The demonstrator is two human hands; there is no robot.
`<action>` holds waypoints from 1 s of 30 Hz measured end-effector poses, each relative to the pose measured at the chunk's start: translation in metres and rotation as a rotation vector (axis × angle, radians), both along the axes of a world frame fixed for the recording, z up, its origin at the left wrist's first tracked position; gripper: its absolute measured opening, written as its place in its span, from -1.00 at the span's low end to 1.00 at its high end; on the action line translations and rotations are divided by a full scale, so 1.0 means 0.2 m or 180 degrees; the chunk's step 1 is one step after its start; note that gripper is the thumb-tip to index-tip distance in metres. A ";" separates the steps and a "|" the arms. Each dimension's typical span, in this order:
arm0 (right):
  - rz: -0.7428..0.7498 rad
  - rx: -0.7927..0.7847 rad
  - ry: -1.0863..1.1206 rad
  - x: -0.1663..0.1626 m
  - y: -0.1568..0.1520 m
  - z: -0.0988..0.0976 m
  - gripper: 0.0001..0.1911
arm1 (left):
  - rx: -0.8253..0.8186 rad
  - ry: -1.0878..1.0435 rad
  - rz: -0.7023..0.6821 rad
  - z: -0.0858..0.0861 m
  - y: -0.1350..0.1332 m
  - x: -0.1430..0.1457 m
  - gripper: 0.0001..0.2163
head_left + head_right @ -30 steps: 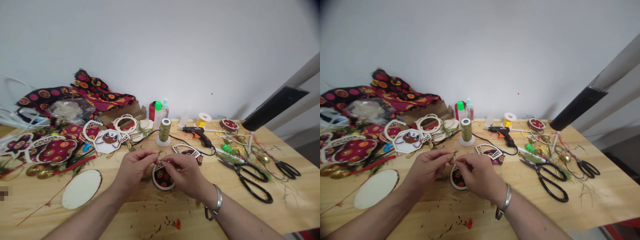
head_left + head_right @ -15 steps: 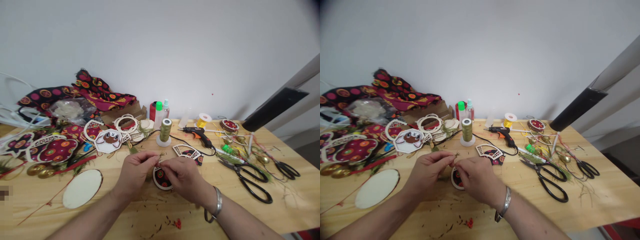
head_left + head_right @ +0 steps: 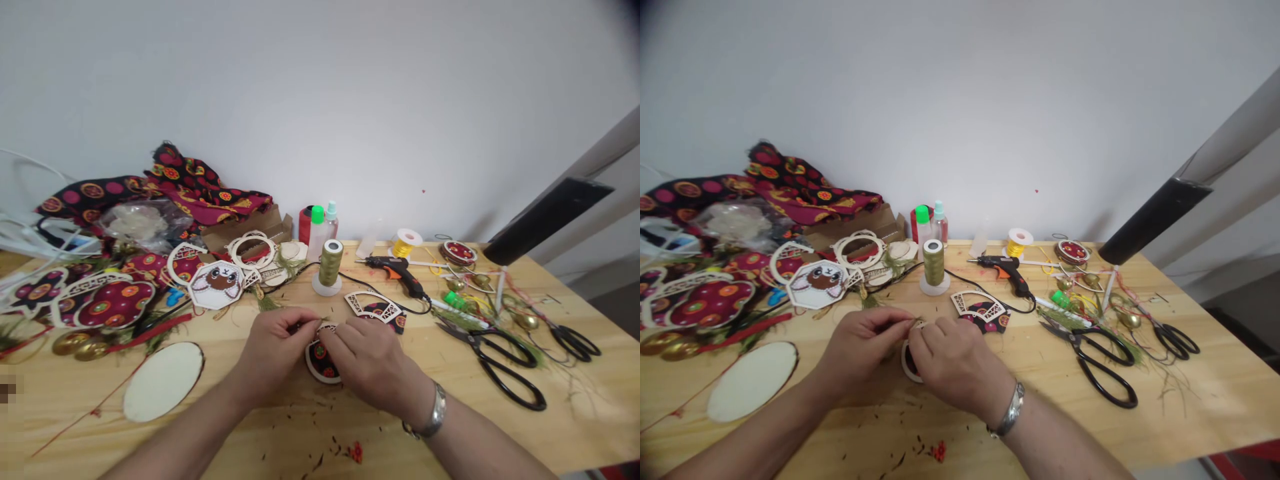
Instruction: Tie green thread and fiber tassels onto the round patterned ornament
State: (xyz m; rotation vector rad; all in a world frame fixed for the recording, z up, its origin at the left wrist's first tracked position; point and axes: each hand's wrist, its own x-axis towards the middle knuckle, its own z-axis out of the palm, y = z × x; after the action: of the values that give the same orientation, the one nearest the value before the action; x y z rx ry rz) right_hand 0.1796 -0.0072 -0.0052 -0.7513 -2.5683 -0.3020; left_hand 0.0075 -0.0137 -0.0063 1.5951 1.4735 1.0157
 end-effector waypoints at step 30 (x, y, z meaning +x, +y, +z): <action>-0.0085 -0.1445 0.0803 -0.01 0.01 -0.02 -0.84 | -0.0362 -0.0892 0.0580 0.03 0.00 0.01 -0.91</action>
State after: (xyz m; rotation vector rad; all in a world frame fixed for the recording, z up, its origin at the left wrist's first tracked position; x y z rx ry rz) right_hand 0.1766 -0.0061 -0.0094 -0.9134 -2.4051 0.3613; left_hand 0.0090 -0.0138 -0.0002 1.2005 1.4711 1.1827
